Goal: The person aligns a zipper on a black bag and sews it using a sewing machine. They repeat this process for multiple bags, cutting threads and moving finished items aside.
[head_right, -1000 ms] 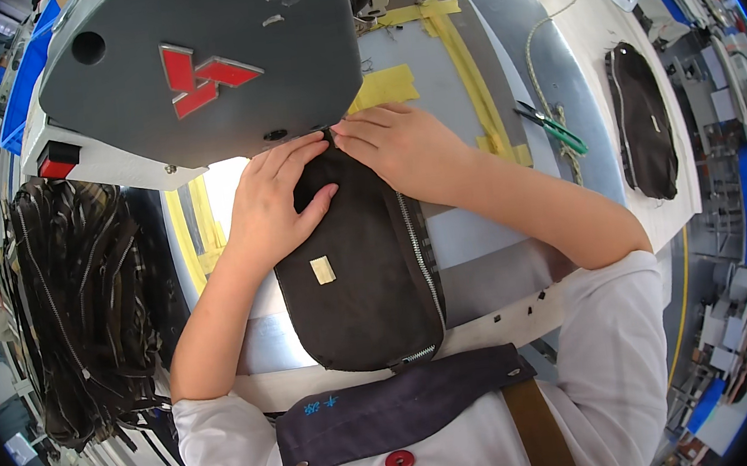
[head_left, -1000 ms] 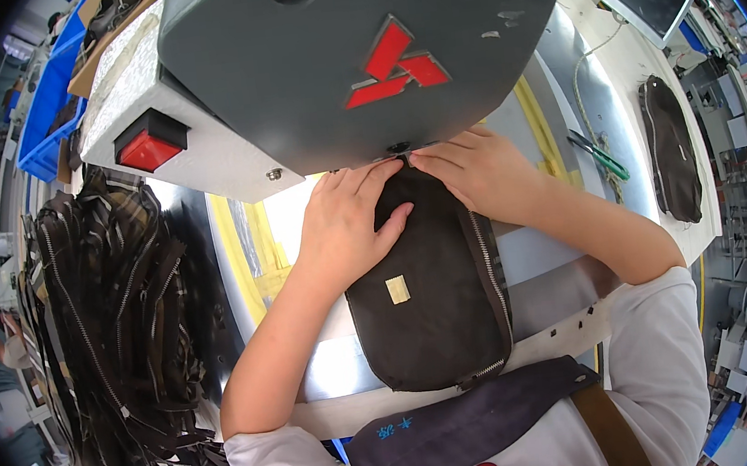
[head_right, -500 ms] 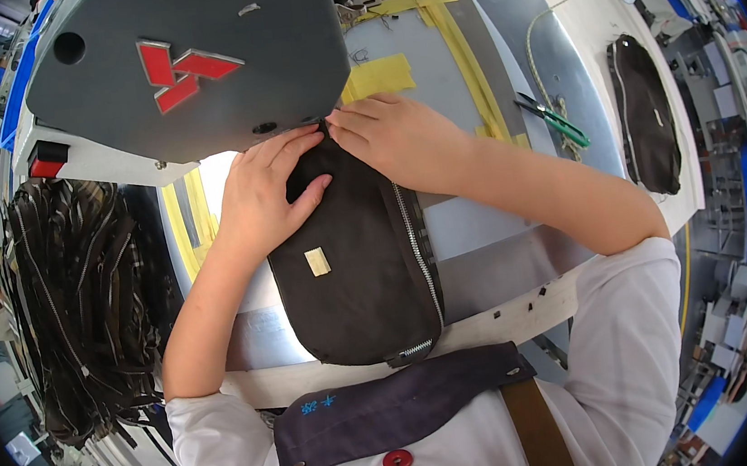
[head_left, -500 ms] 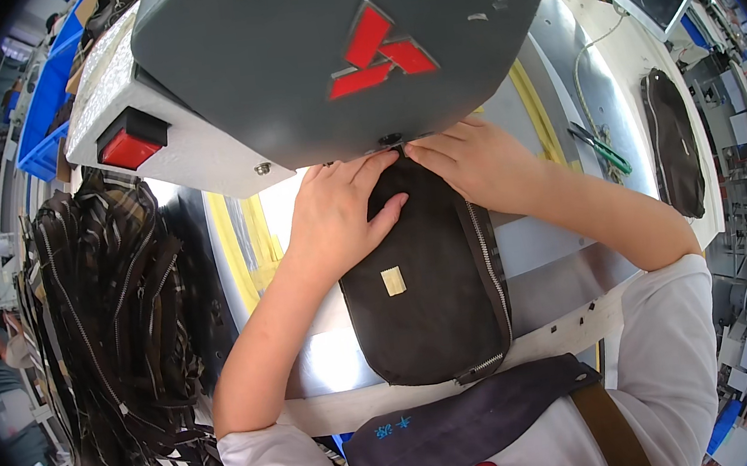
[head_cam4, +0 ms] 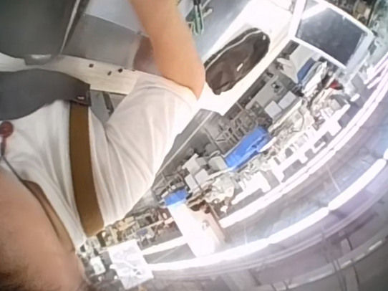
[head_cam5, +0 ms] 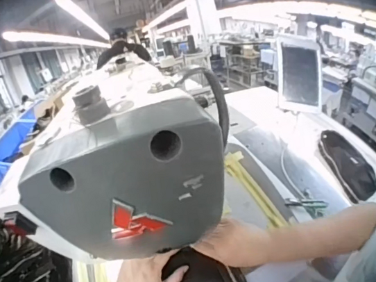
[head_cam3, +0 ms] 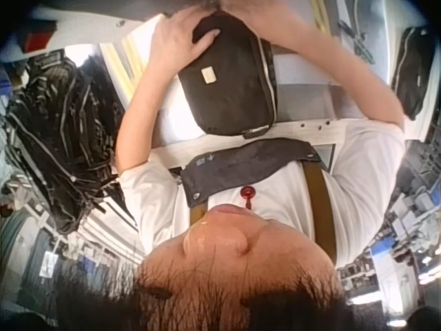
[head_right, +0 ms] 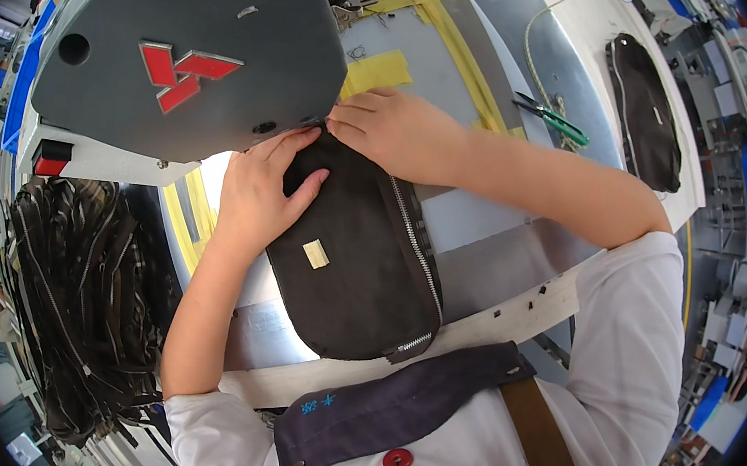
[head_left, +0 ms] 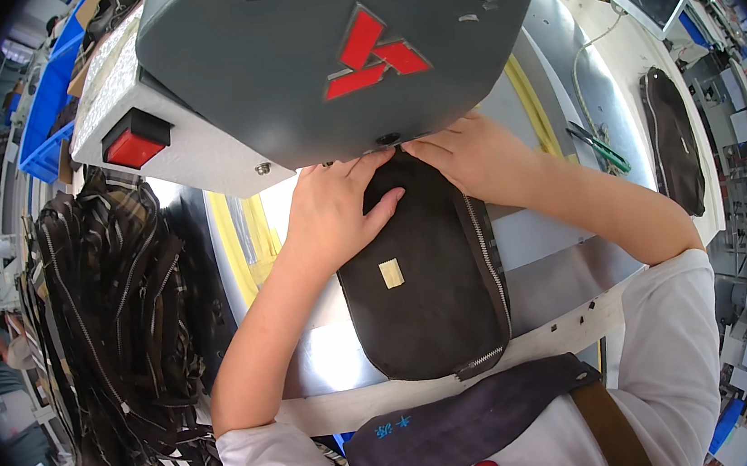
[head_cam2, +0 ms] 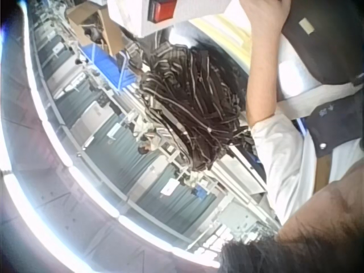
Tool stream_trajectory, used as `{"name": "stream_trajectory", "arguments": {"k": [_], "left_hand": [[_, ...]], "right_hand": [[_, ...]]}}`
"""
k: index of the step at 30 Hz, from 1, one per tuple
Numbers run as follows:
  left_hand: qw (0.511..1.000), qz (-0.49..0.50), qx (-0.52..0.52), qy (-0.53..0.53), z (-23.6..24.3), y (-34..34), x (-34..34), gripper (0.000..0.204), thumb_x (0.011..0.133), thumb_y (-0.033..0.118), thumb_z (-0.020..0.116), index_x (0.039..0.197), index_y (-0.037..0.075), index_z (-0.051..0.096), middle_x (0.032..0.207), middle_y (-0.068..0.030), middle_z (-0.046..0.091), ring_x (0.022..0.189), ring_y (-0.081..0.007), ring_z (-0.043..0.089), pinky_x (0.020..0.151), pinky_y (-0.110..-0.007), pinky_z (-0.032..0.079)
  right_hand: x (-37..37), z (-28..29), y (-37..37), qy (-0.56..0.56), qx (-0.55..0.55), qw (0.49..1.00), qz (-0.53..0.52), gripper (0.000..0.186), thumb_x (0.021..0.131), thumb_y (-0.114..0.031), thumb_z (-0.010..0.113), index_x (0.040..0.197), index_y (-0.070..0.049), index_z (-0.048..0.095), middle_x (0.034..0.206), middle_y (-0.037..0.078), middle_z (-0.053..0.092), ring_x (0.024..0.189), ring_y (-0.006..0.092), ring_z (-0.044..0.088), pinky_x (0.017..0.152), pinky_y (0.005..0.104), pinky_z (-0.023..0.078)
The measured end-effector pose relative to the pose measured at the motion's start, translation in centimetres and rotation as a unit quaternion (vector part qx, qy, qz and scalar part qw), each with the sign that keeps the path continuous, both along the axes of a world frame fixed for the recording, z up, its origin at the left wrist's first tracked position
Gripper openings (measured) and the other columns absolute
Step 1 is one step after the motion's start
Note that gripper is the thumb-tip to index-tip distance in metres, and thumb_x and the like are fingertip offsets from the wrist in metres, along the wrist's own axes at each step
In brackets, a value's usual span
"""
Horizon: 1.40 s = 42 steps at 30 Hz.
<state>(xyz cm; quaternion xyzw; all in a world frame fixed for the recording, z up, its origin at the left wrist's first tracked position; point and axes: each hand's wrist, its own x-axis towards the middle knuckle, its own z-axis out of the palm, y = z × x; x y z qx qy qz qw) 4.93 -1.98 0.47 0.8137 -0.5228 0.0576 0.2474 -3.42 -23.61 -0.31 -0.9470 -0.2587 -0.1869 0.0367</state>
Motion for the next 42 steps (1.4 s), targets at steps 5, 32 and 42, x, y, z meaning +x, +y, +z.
{"name": "stream_trajectory", "arguments": {"k": [5,32,42], "left_hand": [[1.000,0.021,0.011,-0.005,-0.4,-0.2,0.7,0.035,0.076,0.020,0.074,0.106,0.005,0.066,0.104,-0.0085,0.068,0.093,-0.0293,0.062,0.080,-0.036,0.048],[0.998,-0.009,-0.063,0.003,-0.3,0.0,-1.6,0.039,0.074,0.020,0.074,0.107,0.003,0.063,0.116,-0.0088,0.062,0.109,-0.0281,0.058,0.093,-0.040,0.046],[0.998,0.002,-0.059,-0.002,0.1,0.1,-1.9,0.036,0.075,0.023,0.074,0.104,0.004,0.065,0.114,-0.0056,0.064,0.107,-0.0265,0.059,0.092,-0.039,0.045]], "right_hand": [[0.9,0.2,-0.3,0.002,0.012,1.000,-0.002,0.032,0.079,-0.008,0.058,0.110,-0.001,0.062,0.107,0.007,0.062,0.103,0.0218,0.060,0.090,0.0342,0.050],[-1.5,-0.3,0.2,0.004,0.011,1.000,-0.023,0.037,0.081,-0.012,0.058,0.117,-0.005,0.061,0.124,0.008,0.060,0.102,0.0230,0.062,0.089,0.0359,0.050],[-1.7,0.2,0.2,-0.007,0.020,1.000,0.000,0.037,0.081,-0.011,0.054,0.115,0.000,0.059,0.122,0.011,0.060,0.101,0.0237,0.062,0.087,0.0353,0.051]]}}
